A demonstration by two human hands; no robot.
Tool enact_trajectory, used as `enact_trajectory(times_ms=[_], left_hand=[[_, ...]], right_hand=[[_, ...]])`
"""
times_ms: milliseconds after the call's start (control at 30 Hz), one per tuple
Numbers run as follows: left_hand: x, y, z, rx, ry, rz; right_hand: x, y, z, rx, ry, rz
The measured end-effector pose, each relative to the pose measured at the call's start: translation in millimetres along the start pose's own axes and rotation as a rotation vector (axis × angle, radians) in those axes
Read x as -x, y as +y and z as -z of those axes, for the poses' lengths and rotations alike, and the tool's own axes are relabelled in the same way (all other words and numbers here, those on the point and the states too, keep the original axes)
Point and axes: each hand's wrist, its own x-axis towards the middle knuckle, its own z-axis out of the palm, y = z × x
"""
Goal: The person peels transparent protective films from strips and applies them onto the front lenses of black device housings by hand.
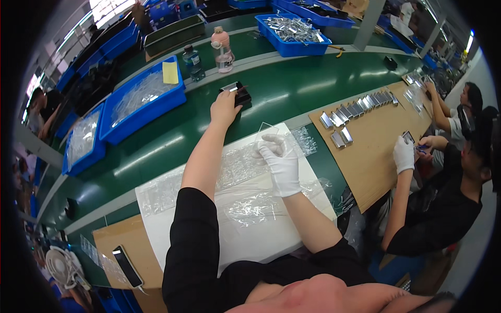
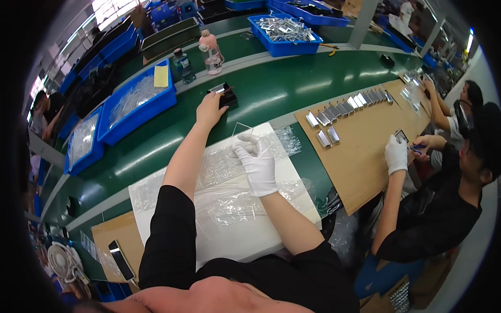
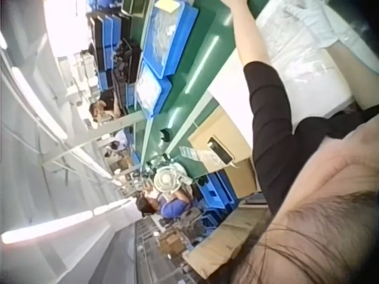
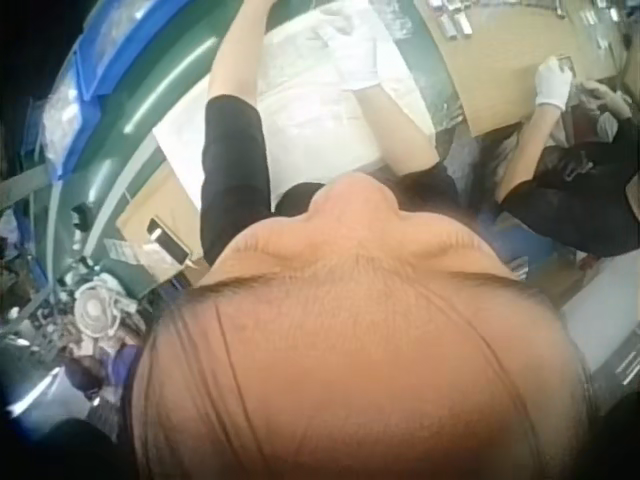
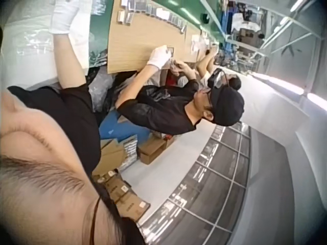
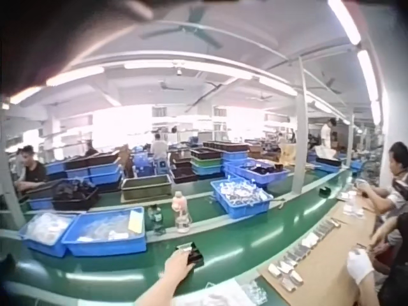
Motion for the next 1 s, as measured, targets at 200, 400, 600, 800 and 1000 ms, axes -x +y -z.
enact_trajectory(times_ms=[200, 400, 600, 800, 1000], left_hand=[[46.9, -6.7, 14.7, 0.651, 0.25, 0.217], [175.3, -26.5, 109.1, 1.672, 0.237, 0.688], [313.0, -41.6, 138.5, 2.032, 0.408, 0.812], [350.2, -77.1, 132.5, 2.077, 0.493, 0.718], [347.2, -54.5, 132.7, 0.988, 0.521, 0.482]], right_hand=[[13.2, -7.1, -10.0, -0.066, -0.002, 0.171], [11.9, -0.2, -9.5, 0.328, -0.23, 0.339], [31.2, -1.7, -34.6, 0.545, -0.278, -0.044], [-19.6, 3.0, -155.5, 0.213, -0.515, -0.091], [-32.7, 7.5, -203.5, 0.462, -0.492, 0.1]])
